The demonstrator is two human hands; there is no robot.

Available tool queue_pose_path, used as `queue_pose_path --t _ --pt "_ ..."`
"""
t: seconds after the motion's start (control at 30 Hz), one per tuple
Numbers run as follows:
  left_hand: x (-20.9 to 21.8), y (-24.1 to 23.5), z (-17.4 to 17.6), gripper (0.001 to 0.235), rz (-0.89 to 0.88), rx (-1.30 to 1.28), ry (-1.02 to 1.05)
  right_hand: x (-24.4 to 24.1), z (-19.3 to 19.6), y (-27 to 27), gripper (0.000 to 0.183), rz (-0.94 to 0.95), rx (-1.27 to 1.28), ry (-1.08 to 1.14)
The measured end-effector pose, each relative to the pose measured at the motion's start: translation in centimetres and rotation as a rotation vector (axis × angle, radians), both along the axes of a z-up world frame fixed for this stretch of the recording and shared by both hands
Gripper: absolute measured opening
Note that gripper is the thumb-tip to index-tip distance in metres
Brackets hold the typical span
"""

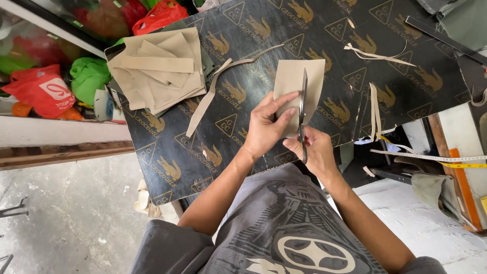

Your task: Measuring and cutting fabric pieces using a tape measure and scissors on a workbench.

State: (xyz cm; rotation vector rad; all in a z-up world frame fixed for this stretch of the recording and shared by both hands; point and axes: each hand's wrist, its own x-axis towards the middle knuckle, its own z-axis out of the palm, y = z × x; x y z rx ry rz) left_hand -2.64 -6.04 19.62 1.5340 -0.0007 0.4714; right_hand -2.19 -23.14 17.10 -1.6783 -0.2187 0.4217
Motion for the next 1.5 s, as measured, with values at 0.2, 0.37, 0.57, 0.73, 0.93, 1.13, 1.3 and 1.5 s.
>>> queue_pose_path --t 0.2,0.37,0.57,0.73,0.93,1.13,1.3,1.5 --pt "-0.3 1.8 0.2 0.039 -0.130 0.004 0.015 -0.6 -0.3 -1.9 0.038 0.065 -0.039 0.010" --pt "-0.4 4.1 3.0 0.041 -0.283 0.087 0.022 -0.9 0.3 -3.5 0.038 0.114 -0.079 0.017" --pt "0.5 6.5 2.0 0.042 -0.509 0.114 0.048 -0.9 0.5 -4.9 0.039 0.193 -0.121 -0.039" --pt "1.0 8.0 1.8 0.041 -0.655 0.123 0.073 -0.9 -0.1 -6.2 0.040 0.250 -0.146 -0.101" --pt "1.4 8.4 2.7 0.044 -0.748 0.164 0.144 -1.0 2.0 -6.3 0.042 0.274 -0.172 -0.132" --pt "1.3 8.1 3.1 0.043 -0.785 0.178 0.169 -0.7 1.4 -6.3 0.041 0.305 -0.156 -0.135" --pt "1.4 8.1 2.3 0.046 -0.803 0.194 0.174 -1.0 1.3 -5.9 0.047 0.263 -0.224 -0.135" --pt "0.8 10.3 0.4 0.046 -0.729 0.143 0.201 -0.3 5.2 -3.6 0.043 0.151 -0.230 0.096"
